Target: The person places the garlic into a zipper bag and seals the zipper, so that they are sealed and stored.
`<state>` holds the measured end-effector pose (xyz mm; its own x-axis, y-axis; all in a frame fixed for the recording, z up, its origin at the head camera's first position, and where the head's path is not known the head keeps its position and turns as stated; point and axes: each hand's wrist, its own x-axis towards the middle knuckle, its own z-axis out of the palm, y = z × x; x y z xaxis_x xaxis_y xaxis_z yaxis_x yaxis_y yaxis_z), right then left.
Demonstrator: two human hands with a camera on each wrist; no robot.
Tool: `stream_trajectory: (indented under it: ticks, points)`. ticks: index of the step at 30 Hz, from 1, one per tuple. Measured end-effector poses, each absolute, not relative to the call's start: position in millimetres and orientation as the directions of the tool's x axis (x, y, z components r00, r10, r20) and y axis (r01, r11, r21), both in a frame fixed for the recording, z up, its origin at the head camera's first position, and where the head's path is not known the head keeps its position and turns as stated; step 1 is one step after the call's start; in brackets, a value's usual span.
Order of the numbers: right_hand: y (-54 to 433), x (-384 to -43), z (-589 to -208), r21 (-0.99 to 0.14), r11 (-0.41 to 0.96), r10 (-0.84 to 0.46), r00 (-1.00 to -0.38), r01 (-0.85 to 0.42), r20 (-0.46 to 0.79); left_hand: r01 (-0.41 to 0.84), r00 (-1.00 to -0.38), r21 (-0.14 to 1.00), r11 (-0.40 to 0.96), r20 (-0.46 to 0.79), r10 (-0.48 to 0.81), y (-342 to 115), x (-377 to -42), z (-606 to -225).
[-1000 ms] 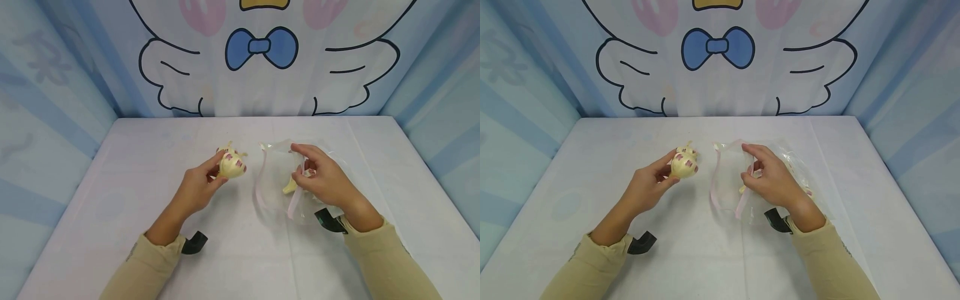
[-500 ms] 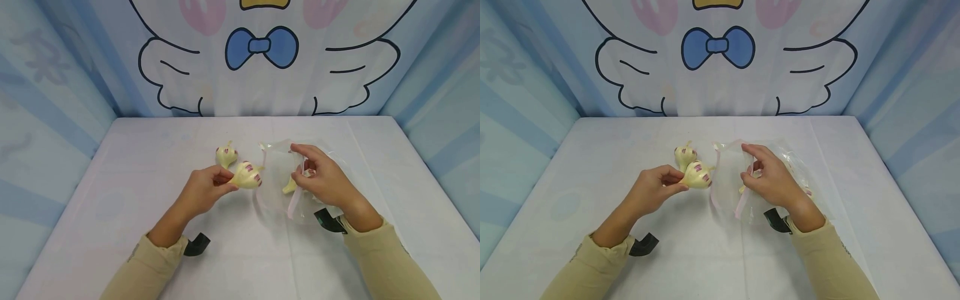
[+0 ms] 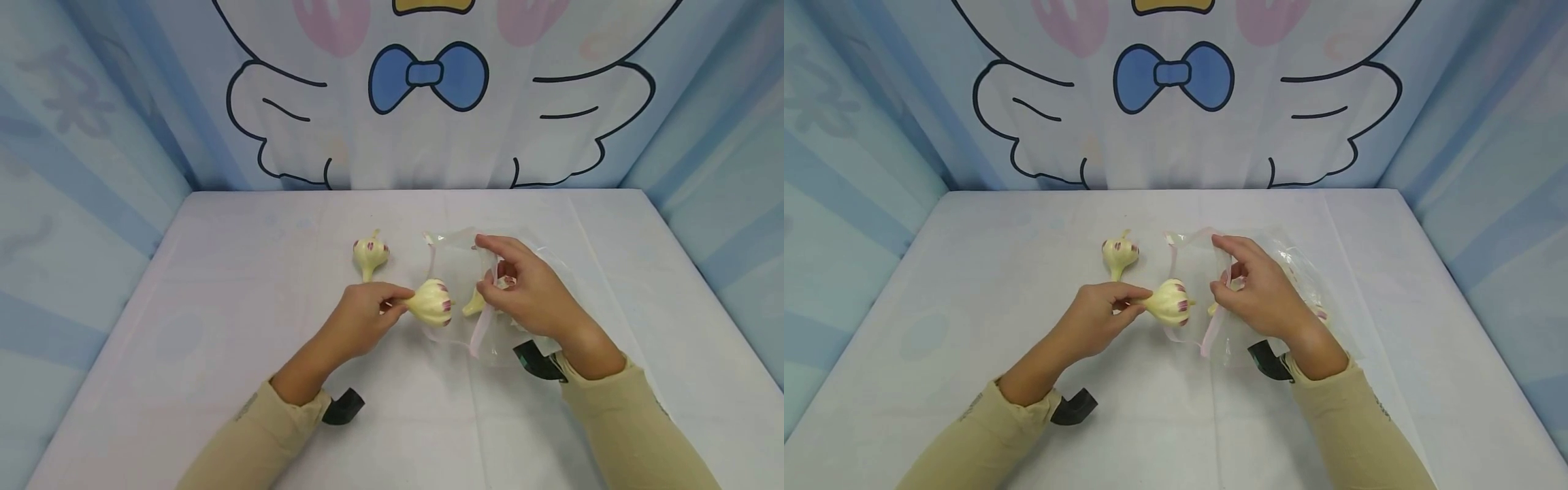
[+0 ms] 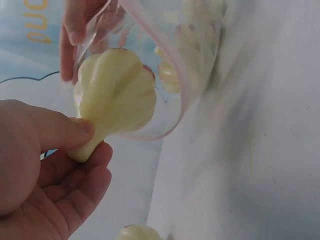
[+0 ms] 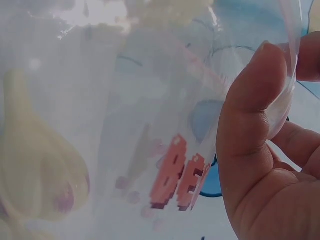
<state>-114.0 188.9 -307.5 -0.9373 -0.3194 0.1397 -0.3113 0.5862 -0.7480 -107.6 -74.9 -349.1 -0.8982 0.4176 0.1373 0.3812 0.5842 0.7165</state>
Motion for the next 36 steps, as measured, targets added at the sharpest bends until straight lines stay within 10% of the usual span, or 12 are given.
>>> stream_trajectory:
  ticks: [36]
  points:
    - [188,-114,-308,-0.759,0.579,-0.32,-0.939,-0.297,0.123,0.461,-0.887,0.627,0.628,0.296,0.356,-48,-110,-361]
